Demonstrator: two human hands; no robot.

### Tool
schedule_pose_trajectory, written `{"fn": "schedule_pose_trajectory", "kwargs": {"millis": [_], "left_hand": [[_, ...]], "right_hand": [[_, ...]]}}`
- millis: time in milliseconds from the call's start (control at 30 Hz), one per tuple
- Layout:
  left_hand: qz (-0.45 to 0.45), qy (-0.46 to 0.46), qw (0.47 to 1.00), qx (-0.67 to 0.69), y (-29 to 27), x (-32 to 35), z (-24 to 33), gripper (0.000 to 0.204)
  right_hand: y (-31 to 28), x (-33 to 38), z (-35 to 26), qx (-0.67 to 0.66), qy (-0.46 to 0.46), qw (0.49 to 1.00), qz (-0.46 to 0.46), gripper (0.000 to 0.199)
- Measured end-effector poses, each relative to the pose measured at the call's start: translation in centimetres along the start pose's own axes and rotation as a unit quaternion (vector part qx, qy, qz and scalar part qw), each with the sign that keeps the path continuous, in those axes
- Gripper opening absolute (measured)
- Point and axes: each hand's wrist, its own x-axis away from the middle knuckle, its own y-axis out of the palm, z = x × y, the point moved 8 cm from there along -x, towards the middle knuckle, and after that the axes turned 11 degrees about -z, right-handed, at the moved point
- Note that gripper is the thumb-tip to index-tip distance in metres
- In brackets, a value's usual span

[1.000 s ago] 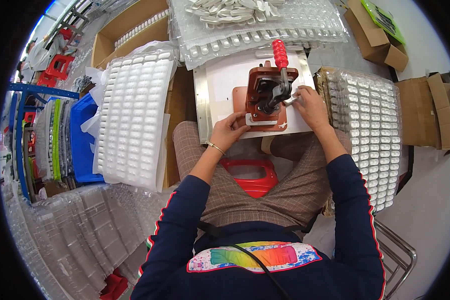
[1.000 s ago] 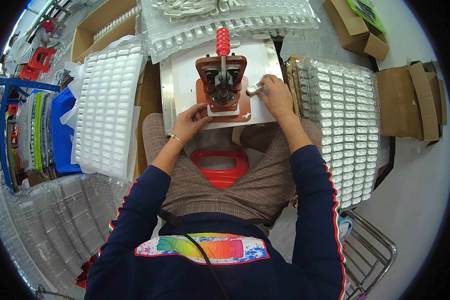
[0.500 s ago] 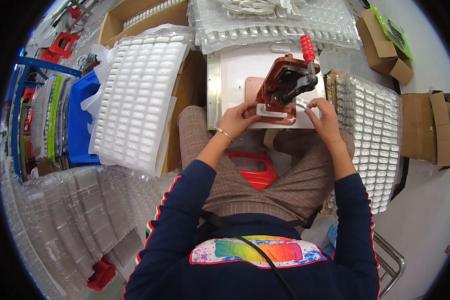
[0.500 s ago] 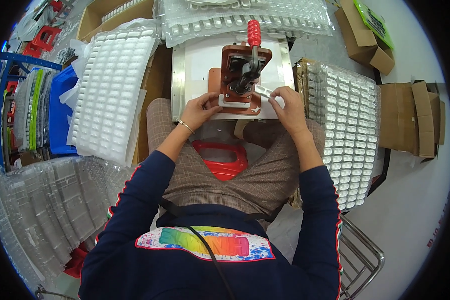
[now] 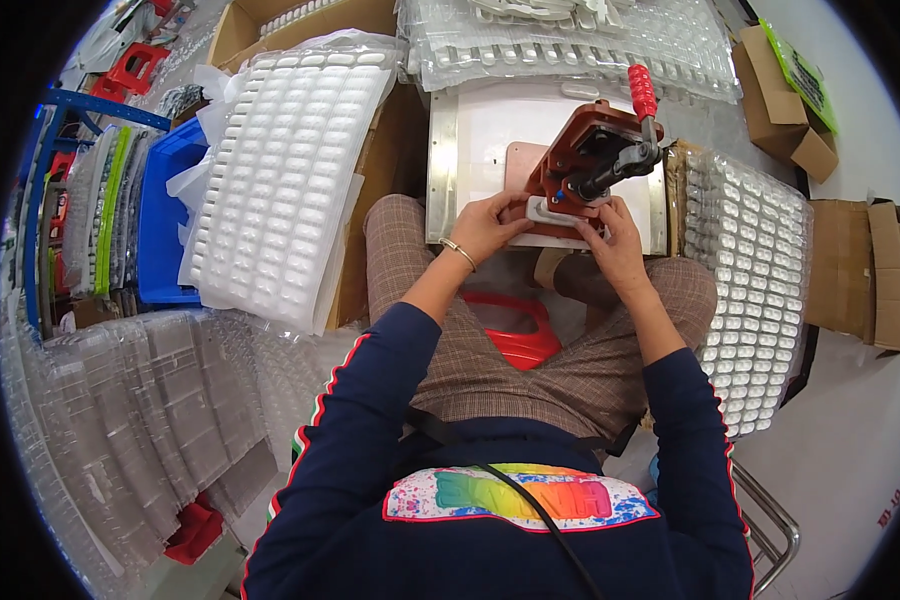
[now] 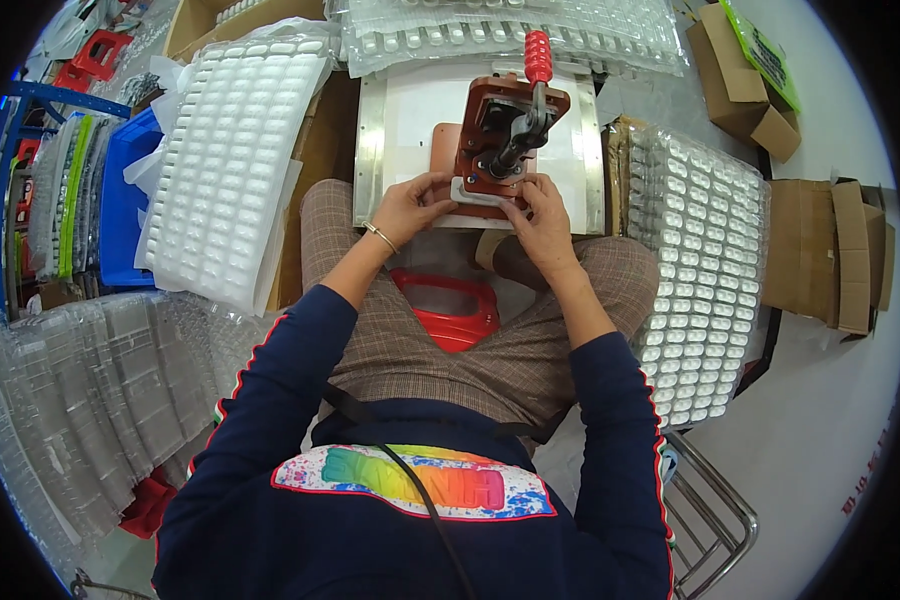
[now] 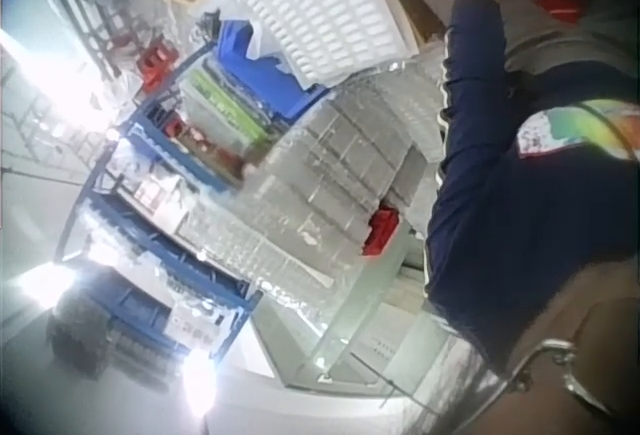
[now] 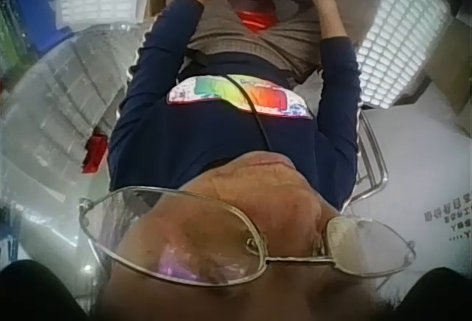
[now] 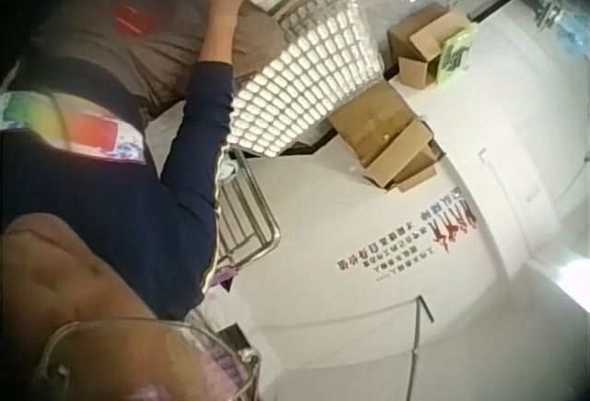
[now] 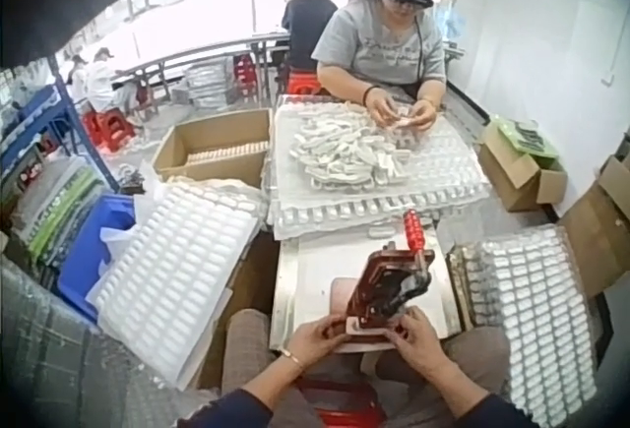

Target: Manually stamping or joining small white plastic components using a hand-operated press.

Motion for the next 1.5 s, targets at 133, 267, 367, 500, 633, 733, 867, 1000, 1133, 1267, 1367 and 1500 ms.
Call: {"fn": "schedule_pose_trajectory", "kwargs": {"millis": [133, 267, 367, 500, 633, 733, 867, 1000, 1133, 1267, 1367, 1500], "left_hand": [[0.009, 0.016, 1.0, 0.005, -0.3, -0.1, -0.5, 0.041], [0.006, 0.033, 0.999, -0.016, -0.2, -0.2, 0.4, 0.043], [0.006, 0.03, 0.999, -0.023, -0.5, -0.2, 0.2, 0.043], [0.008, 0.041, 0.999, -0.035, -0.5, -0.1, 0.5, 0.043], [-0.006, 0.011, 1.0, 0.012, -0.2, 0.5, 0.2, 0.041], [-0.004, 0.007, 1.0, 0.02, 0.1, 0.9, 0.3, 0.04], [0.002, 0.012, 1.0, 0.012, 0.8, 0.3, -0.4, 0.039], [0.029, 0.056, 0.997, -0.032, -1.5, 0.1, 0.6, 0.041], [-0.004, 0.015, 1.0, -0.006, -0.7, -1.1, 0.5, 0.042], [0.061, 0.079, 0.99, -0.098, -1.7, -0.3, 1.8, 0.043], [0.005, -0.007, 0.999, -0.046, -0.3, 0.0, 0.1, 0.048], [-0.015, 0.008, 0.999, -0.031, 0.4, 0.9, -1.0, 0.052]], "right_hand": [[0.9, -0.4, 0.4, -0.011, 0.013, 1.0, -0.017, 0.021], [1.1, -0.3, 0.7, -0.018, 0.009, 1.0, -0.011, 0.024], [0.2, -0.3, 1.3, -0.023, -0.004, 1.0, -0.001, 0.025], [-4.2, -1.5, 4.1, -0.198, 0.213, 0.955, 0.063, 0.028], [-9.1, -8.5, -4.5, -0.449, 0.017, 0.892, 0.051, 0.036], [-10.9, -10.7, -12.3, -0.434, -0.014, 0.9, -0.02, 0.038], [-12.1, -9.2, -16.9, -0.298, -0.069, 0.951, -0.044, 0.036], [-9.8, -2.3, -23.1, -0.05, -0.149, 0.987, -0.032, 0.021], [-6.4, 0.2, -20.1, 0.144, -0.323, 0.935, 0.039, 0.023], [-4.1, 0.4, -18.4, 0.181, -0.365, 0.909, 0.09, 0.037], [-3.5, 1.4, -17.4, 0.174, -0.375, 0.906, 0.093, 0.041], [-3.8, 2.1, -19.1, 0.169, -0.342, 0.923, 0.059, 0.039]]}}
